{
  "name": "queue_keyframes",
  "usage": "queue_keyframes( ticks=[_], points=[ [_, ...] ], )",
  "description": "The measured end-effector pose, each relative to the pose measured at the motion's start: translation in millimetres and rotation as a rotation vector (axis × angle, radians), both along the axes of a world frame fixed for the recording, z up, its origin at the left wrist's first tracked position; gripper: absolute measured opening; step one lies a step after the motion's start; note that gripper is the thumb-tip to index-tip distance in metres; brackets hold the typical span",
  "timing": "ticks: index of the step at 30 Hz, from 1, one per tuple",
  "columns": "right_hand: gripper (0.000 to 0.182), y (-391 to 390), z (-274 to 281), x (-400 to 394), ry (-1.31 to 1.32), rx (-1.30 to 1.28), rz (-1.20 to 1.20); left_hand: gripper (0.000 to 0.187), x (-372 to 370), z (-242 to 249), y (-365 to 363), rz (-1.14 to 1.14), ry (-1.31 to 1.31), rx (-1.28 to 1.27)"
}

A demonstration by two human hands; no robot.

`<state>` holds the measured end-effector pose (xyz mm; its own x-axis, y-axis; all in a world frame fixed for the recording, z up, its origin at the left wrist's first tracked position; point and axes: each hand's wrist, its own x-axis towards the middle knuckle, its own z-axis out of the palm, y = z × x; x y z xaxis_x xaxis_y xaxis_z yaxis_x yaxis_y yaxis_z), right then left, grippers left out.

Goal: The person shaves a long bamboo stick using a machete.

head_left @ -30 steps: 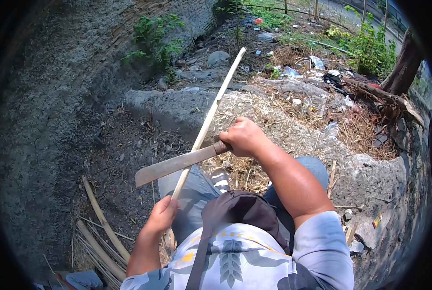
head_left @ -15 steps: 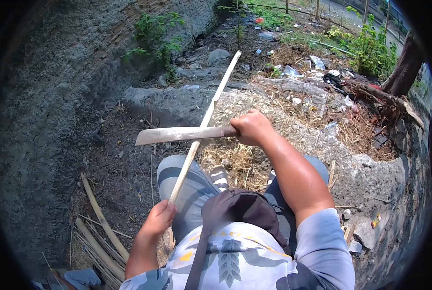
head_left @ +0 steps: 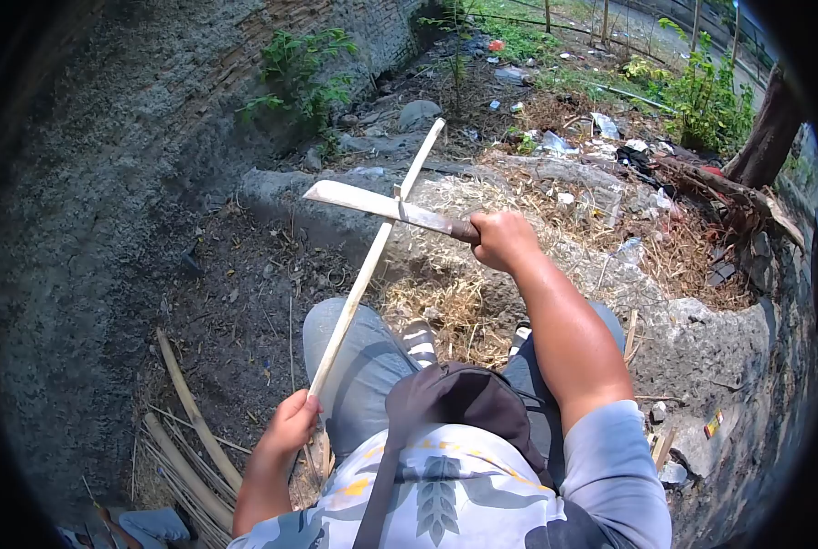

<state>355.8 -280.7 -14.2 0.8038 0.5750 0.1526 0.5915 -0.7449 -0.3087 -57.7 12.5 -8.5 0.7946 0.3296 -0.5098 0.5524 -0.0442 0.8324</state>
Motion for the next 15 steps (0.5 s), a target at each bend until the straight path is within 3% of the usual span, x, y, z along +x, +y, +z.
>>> queue_keyframes(
  ticks=[5,8,11,13,15],
  points=[
    [0.007,29.9,5.1,-31.9,-0.148,-0.026,0.450,0.030,24.6,10.1,-19.3,0.025,-0.039,-0.097],
    [0.004,32.9,22.7,-46.9,-0.237,-0.094,0.537,0.031,27.6,9.8,-15.3,-0.004,-0.030,-0.067],
    [0.013,5.6,4.6,-6.1,-0.163,-0.001,0.318,0.032,14.4,27.4,-13.9,0.007,0.006,-0.033],
    [0.021,-13.5,5.8,12.4,0.103,0.173,-0.118,0.032,8.0,37.1,-6.9,-0.005,0.015,0.009],
    [0.022,-29.2,3.3,28.4,0.164,0.160,-0.272,0.033,-7.5,37.3,-0.6,-0.045,0.038,0.070]
  ],
)
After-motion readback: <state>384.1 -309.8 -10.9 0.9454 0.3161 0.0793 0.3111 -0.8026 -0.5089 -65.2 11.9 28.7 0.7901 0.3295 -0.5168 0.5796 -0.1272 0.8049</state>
